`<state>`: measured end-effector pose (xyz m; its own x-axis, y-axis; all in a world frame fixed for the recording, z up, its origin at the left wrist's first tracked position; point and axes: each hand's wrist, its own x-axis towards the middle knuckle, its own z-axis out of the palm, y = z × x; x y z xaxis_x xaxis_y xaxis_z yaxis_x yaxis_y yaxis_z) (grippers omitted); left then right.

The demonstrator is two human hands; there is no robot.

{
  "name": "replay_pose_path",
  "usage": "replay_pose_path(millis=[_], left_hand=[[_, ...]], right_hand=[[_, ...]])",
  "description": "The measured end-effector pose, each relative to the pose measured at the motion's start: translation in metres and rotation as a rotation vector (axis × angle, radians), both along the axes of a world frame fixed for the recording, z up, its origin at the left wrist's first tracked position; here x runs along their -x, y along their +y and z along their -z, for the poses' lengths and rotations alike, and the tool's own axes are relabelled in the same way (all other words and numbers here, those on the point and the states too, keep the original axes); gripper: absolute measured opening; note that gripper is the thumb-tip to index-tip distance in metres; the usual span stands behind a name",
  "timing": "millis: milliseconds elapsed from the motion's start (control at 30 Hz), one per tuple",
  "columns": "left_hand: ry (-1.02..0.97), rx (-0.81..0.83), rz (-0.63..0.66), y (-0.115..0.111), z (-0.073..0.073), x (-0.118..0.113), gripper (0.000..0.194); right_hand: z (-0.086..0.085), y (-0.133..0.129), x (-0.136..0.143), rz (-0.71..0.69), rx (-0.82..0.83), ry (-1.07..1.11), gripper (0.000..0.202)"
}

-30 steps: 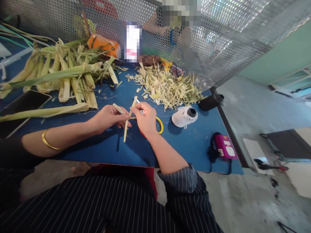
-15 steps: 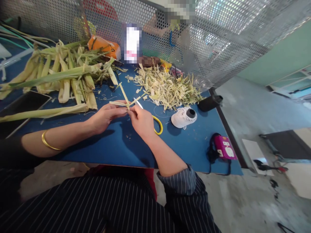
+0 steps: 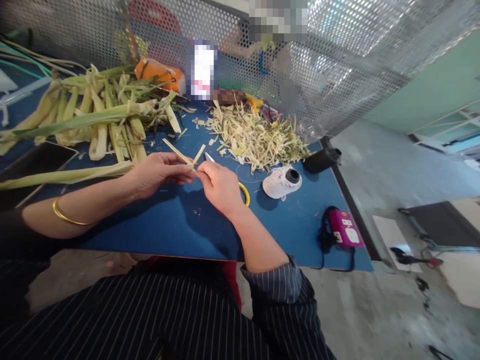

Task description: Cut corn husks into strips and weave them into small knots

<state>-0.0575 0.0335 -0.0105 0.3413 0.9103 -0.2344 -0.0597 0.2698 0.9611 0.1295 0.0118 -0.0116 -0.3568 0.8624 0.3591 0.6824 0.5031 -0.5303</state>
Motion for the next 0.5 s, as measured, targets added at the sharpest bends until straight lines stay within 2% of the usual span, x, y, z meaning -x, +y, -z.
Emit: replay_pose_path(millis=[300,500], left_hand=[[0.055,-0.008,-0.065,-0.004,0.004,-0.004,0.029],[0.01,-0.016,-0.199,-0.003,0.011,-0.009,0.024]], right_hand=[[0.004,0.0,0.003,0.005,-0.039,-0.069,0.016],[0.009,-0.005,0.009,-0.001,-0.055,-0.086,0.02]])
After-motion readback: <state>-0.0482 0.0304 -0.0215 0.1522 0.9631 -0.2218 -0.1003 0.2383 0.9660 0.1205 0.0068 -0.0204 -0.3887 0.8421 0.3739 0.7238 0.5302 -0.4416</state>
